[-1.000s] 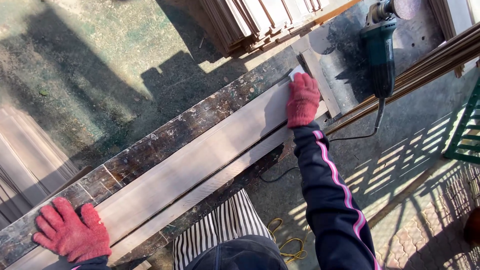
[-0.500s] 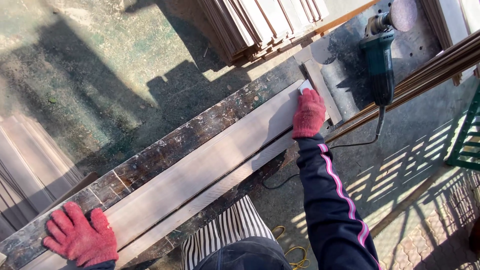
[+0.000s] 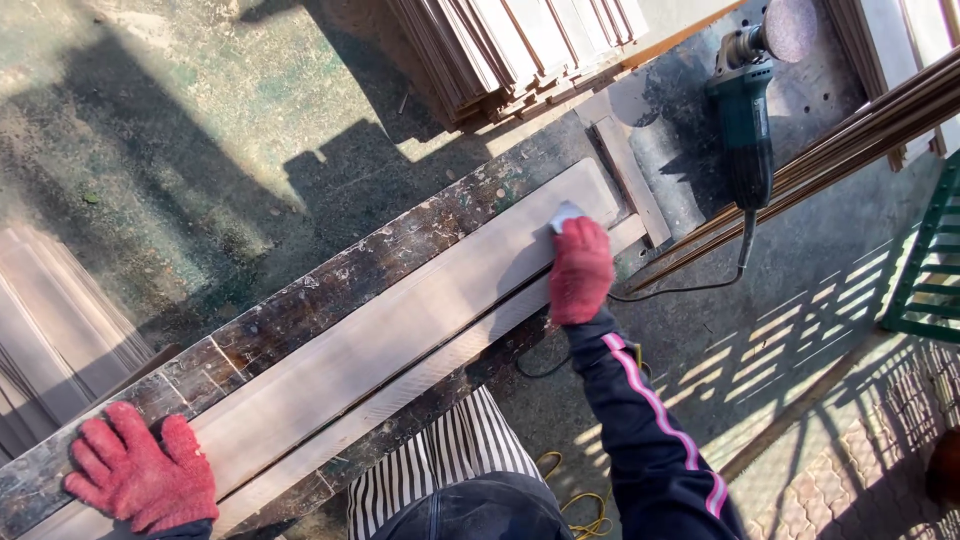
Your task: Sanding a long piece of wood using an angle grinder with a sanding disc and then manually with a sanding block.
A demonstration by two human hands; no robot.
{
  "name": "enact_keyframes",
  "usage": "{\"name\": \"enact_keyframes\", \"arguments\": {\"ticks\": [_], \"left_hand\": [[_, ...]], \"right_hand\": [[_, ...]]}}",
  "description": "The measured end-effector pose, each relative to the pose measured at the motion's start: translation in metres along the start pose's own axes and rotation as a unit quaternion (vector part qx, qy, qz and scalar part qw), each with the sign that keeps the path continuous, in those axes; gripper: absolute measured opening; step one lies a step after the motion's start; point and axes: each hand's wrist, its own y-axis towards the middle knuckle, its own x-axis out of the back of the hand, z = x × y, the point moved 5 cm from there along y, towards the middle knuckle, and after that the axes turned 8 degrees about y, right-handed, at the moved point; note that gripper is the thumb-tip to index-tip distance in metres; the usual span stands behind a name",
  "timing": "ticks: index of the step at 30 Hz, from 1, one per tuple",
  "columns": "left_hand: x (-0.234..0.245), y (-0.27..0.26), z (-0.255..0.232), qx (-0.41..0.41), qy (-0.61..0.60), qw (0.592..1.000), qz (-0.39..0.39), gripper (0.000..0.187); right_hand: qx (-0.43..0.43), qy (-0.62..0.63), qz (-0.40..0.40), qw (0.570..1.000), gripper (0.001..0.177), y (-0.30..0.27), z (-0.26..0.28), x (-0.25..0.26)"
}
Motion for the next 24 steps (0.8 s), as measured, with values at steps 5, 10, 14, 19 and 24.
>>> {"name": "enact_keyframes", "arguments": {"ticks": [5, 10, 14, 19, 24], "left_hand": [[-0.003, -0.002, -0.002, -0.005, -0.001, 1.0, -0.011, 0.054], [-0.005, -0.005, -0.001, -0.001, -0.016, 1.0, -0.015, 0.052], [-0.001, -0.005, -0.003, -0.004, -0.009, 1.0, -0.023, 0.052], [0.0, -0.008, 0.002, -0.006, -0.021, 1.0, -0.012, 0.054], [0.0, -0.002, -0.001, 0.002, 0.008, 0.999, -0.038, 0.051]], "right_hand": [[0.126, 0.184, 0.098, 0.97, 0.036, -0.05, 0.195, 0.03], [0.294, 0.234, 0.204, 0.904, 0.053, -0.068, 0.208, 0.027], [0.062, 0.164, 0.17, 0.97, 0.053, 0.022, 0.06, -0.002], [-0.123, 0.045, 0.12, 0.984, 0.072, 0.008, -0.036, -0.043], [-0.136, 0.084, 0.104, 0.982, 0.088, -0.031, 0.02, -0.025]]}}
